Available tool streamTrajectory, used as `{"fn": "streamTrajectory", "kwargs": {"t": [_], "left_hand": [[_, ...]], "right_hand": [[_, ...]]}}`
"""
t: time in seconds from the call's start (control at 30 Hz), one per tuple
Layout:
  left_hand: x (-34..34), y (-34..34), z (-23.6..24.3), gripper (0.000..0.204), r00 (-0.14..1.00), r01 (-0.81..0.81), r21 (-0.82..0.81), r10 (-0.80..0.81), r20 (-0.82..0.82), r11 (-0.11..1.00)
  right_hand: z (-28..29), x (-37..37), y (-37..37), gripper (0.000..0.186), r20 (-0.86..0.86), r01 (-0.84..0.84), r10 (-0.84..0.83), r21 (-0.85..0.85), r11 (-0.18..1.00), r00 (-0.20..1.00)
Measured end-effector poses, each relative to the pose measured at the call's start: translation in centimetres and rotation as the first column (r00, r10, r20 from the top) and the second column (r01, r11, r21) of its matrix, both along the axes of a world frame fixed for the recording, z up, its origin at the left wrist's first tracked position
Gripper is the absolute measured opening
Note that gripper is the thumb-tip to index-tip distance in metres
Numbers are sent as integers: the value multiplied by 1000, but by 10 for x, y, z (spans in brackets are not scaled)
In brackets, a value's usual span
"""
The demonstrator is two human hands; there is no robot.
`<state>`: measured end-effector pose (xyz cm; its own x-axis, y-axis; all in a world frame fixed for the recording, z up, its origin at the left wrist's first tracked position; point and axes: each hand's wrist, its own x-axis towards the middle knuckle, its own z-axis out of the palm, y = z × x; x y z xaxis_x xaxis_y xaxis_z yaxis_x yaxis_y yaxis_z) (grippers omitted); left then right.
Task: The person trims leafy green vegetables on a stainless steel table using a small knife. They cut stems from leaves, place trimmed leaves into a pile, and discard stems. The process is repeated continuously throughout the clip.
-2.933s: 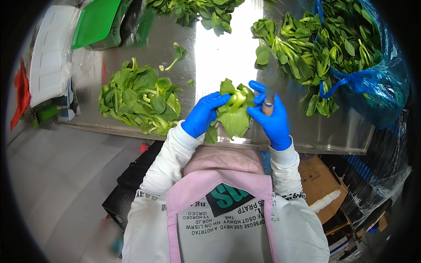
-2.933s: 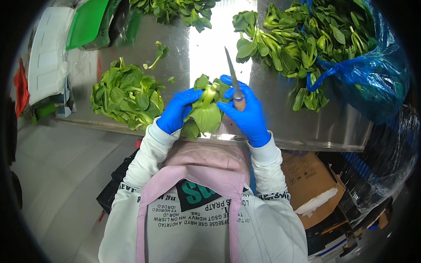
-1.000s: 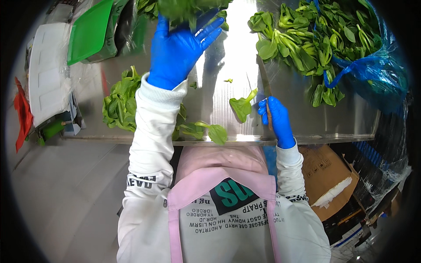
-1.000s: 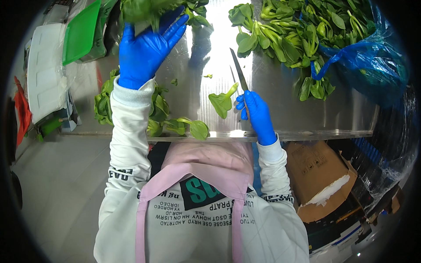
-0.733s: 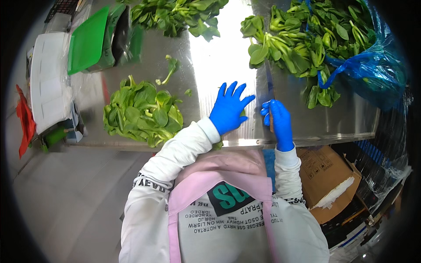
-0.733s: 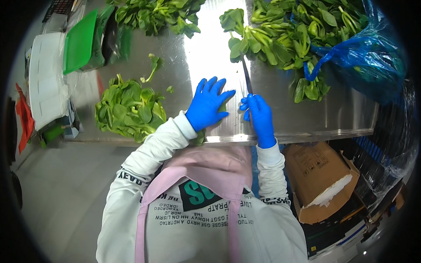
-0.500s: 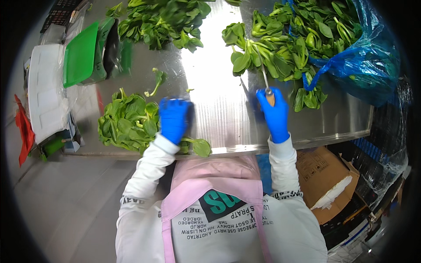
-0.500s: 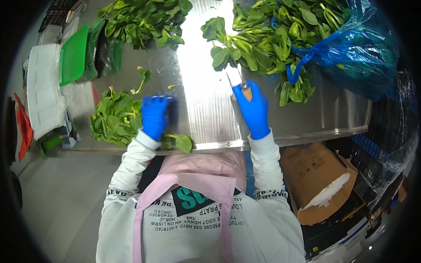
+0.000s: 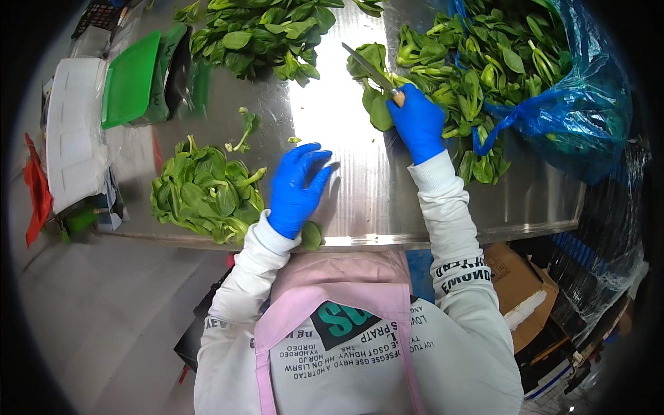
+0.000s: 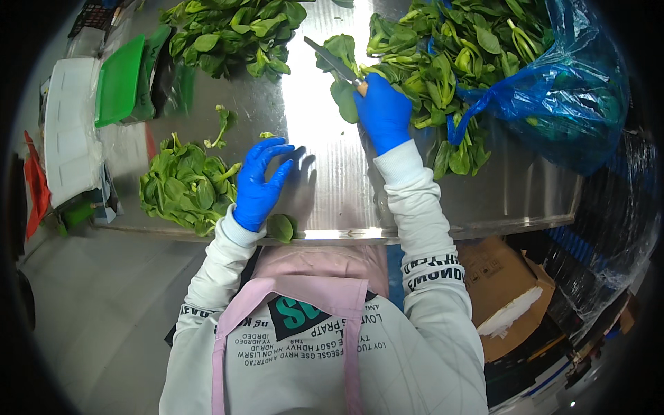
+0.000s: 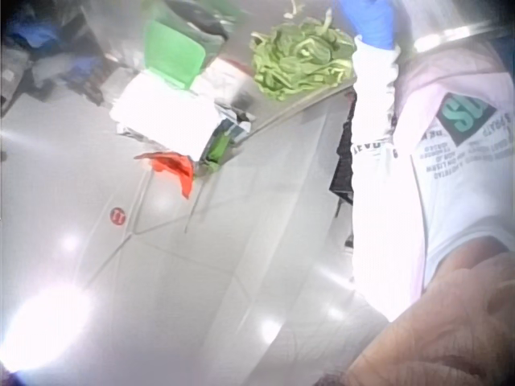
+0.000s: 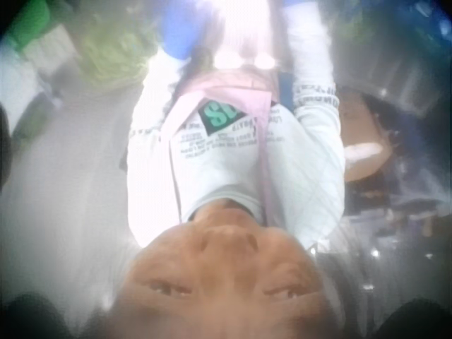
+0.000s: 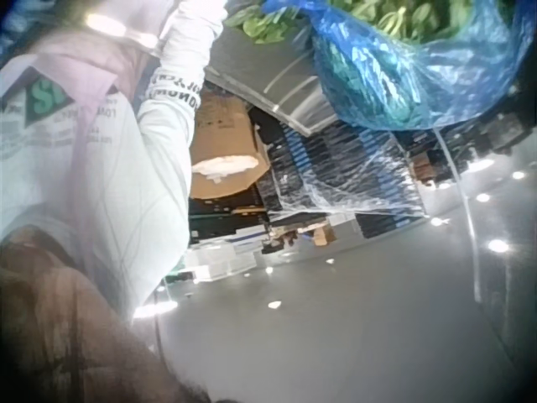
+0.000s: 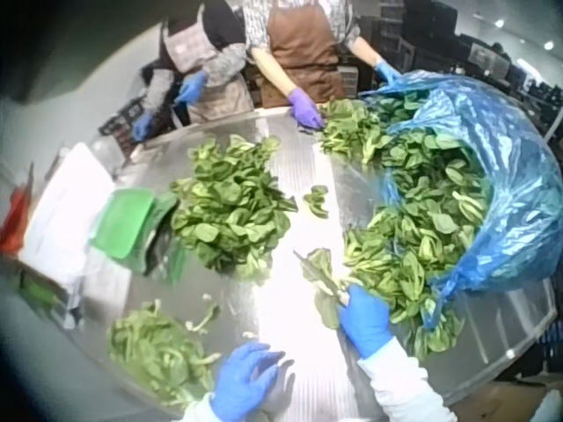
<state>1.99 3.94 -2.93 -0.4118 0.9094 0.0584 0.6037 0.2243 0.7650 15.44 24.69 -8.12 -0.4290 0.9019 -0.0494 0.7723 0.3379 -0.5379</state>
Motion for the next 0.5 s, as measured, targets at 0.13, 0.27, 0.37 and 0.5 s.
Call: {"fn": "streamTrajectory", "kwargs": {"t": [0.13,0.27,0.37,0.5], "left_hand": [[16,13,14,24,851,-166,-19,153,503,986],[20,25,14,28,782,-144,-2,115,613,990],[22,30,13,34,598,-105,18,49,800,994],[13,20,18,37,221,87,-31,11,975,996]], "right_hand": [[19,11,-22,23,-380,-21,-91,-280,960,921],[51,27,-59,20,-593,-189,-255,-584,789,764],[61,32,-83,20,-574,-275,-270,-687,672,773],[66,33,-100,18,-532,-316,-296,-775,548,793]]}}
